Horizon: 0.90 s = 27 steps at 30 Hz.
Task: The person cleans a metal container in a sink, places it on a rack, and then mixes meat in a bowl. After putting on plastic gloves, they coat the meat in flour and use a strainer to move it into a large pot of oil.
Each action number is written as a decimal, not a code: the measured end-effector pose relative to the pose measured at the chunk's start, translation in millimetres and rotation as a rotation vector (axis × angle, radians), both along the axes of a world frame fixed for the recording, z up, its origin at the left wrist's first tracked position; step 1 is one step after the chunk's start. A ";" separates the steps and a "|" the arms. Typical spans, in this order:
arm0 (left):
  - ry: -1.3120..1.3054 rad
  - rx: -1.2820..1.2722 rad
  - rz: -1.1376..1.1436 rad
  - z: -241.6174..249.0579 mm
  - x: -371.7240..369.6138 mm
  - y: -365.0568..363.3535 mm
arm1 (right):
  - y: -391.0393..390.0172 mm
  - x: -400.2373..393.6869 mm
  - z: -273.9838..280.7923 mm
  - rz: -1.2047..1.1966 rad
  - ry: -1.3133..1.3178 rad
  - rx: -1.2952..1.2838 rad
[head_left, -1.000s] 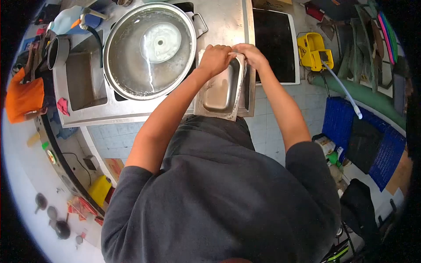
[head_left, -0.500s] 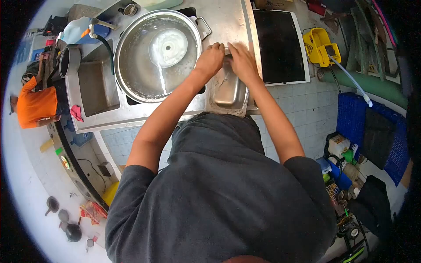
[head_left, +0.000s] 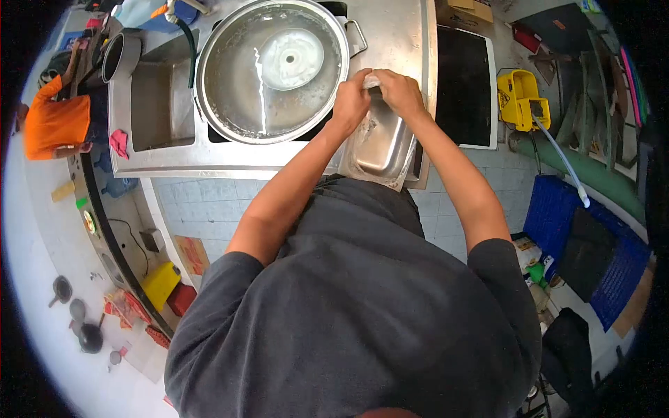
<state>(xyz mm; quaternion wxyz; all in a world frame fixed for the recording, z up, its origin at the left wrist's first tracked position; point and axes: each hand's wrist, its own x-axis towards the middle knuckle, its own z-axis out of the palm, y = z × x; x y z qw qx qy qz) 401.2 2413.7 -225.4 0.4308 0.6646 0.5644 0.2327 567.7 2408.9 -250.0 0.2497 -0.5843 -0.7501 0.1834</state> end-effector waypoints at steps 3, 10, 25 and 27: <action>-0.157 0.068 0.176 -43.8 2.5 3.5 | 10.8 -12.2 7.5 -0.161 -0.120 -0.234; -0.660 -0.593 0.489 -93.0 0.9 16.4 | 46.3 -14.6 7.1 -0.316 -0.055 -0.662; -1.040 -1.136 0.565 -114.3 26.2 47.6 | 22.3 12.2 -0.2 -0.043 0.144 -0.404; -0.955 -1.147 0.473 -109.4 24.6 45.8 | 14.5 13.6 8.2 -0.067 0.153 -0.355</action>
